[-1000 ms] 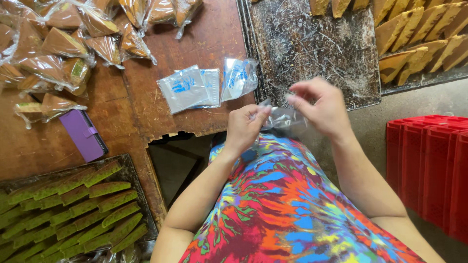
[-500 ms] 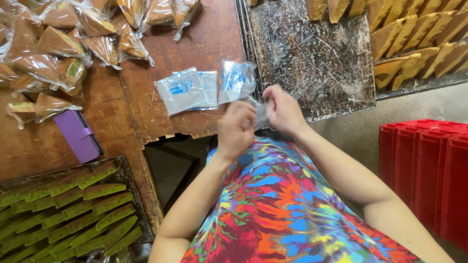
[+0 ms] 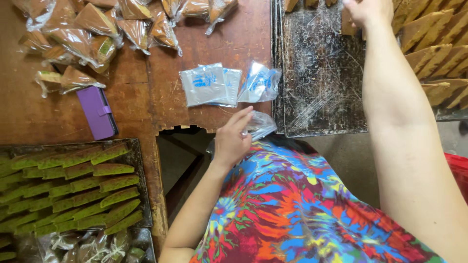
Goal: The person takes baked triangular slices from a tray and places them into individual plastic bags by hand.
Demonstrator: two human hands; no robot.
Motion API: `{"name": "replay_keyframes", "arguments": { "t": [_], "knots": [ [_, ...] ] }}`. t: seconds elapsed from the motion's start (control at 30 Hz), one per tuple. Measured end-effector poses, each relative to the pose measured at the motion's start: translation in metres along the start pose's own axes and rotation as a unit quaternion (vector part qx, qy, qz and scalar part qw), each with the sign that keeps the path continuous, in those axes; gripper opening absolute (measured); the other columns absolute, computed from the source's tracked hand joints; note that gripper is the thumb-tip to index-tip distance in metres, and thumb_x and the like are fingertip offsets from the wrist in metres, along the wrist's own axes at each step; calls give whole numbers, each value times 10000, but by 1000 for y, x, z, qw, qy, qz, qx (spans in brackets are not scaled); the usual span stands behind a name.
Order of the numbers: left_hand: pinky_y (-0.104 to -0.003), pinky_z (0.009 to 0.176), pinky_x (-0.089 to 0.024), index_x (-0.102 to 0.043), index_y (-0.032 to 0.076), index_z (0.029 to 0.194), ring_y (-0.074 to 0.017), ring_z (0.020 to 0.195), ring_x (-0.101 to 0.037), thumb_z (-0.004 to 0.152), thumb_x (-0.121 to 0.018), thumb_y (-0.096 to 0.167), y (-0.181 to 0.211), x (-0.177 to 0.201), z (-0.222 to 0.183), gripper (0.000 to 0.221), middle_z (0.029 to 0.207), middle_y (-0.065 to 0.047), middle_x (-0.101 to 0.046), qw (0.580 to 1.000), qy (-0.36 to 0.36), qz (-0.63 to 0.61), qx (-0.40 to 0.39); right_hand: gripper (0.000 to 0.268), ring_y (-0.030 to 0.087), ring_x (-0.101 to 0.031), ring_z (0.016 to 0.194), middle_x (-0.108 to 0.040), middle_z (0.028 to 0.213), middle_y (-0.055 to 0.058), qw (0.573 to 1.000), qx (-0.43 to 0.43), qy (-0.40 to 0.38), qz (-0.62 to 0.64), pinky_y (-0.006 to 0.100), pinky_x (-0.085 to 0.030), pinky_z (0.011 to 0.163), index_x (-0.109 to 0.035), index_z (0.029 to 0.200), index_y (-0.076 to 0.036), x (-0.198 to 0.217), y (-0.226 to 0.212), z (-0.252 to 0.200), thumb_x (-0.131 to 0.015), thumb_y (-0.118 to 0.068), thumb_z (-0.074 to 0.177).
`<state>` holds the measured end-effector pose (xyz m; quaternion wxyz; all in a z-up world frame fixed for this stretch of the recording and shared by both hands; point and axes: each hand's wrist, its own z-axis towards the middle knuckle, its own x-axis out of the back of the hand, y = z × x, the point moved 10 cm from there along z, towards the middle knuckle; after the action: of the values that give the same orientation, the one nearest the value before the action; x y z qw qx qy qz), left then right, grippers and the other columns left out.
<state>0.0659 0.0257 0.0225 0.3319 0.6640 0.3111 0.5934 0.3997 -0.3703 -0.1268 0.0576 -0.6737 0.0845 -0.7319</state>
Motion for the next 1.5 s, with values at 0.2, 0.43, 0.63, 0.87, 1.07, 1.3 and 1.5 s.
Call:
{"name": "replay_keyframes", "arguments": {
  "t": [0.2, 0.43, 0.63, 0.87, 1.07, 1.3, 1.5],
  "knots": [
    [-371, 903, -585, -673, 67, 1278, -297, 1111, -712, 776, -619, 15, 4, 7, 7, 508, 1402, -31, -646, 999, 11, -27, -29, 237, 331, -733, 908, -761, 949, 155, 986, -113, 78, 93, 474, -531, 838, -716, 1025, -106, 48, -10, -72, -822, -302, 945],
    [-448, 875, -540, -645, 62, 1275, -369, 1017, -676, 720, -619, 21, -3, -62, 40, 557, 1409, -79, -613, 993, -111, 14, -38, 295, 185, -750, 1015, -711, 1205, 157, 882, 44, 28, 468, 294, -642, 849, -565, 1295, -8, 153, -117, -211, -725, -108, 1069],
    [-437, 993, -559, -668, 101, 1273, -345, 1171, -685, 778, -701, 70, 8, -114, 75, 496, 1306, -84, -666, 981, -136, -82, -112, 350, 197, -746, 906, -725, 1094, 164, 915, 63, 57, 395, 320, -606, 755, -594, 1251, -36, 177, -172, -314, -791, -100, 969],
    [-430, 890, -567, -576, 90, 1366, -343, 1123, -684, 794, -663, 50, 94, -83, 42, 580, 1443, -94, -588, 966, -155, 15, -206, 334, 282, -745, 744, -747, 867, 120, 961, 42, -51, 269, 387, -581, 667, -614, 1211, -89, 148, -176, -326, -740, -196, 921],
    [-442, 927, -561, -536, 43, 1405, -377, 1138, -670, 723, -677, 34, 96, -66, 54, 697, 1477, -107, -525, 960, -180, -26, -212, 526, 371, -706, 679, -733, 776, 137, 955, 72, -203, 206, 476, -545, 616, -554, 1340, -82, 151, -185, -307, -733, -272, 884],
    [-452, 802, -560, -529, 7, 1347, -370, 992, -686, 757, -813, 234, 55, -39, 62, 694, 1427, -124, -552, 968, -113, 141, -174, 129, 247, -617, 603, -614, 757, 119, 928, 88, -109, 345, 348, -499, 571, -682, 993, -58, 147, -188, -311, -723, -131, 895],
    [-398, 745, -566, -689, 86, 931, -286, 826, -742, 886, -798, 258, 34, -60, 40, 209, 871, -104, -705, 943, -315, 25, -101, 330, 232, -469, 608, -456, 620, 120, 885, 56, -280, 368, 355, -435, 547, -478, 751, -18, 123, -176, -314, -746, -113, 917]
  ]
}}
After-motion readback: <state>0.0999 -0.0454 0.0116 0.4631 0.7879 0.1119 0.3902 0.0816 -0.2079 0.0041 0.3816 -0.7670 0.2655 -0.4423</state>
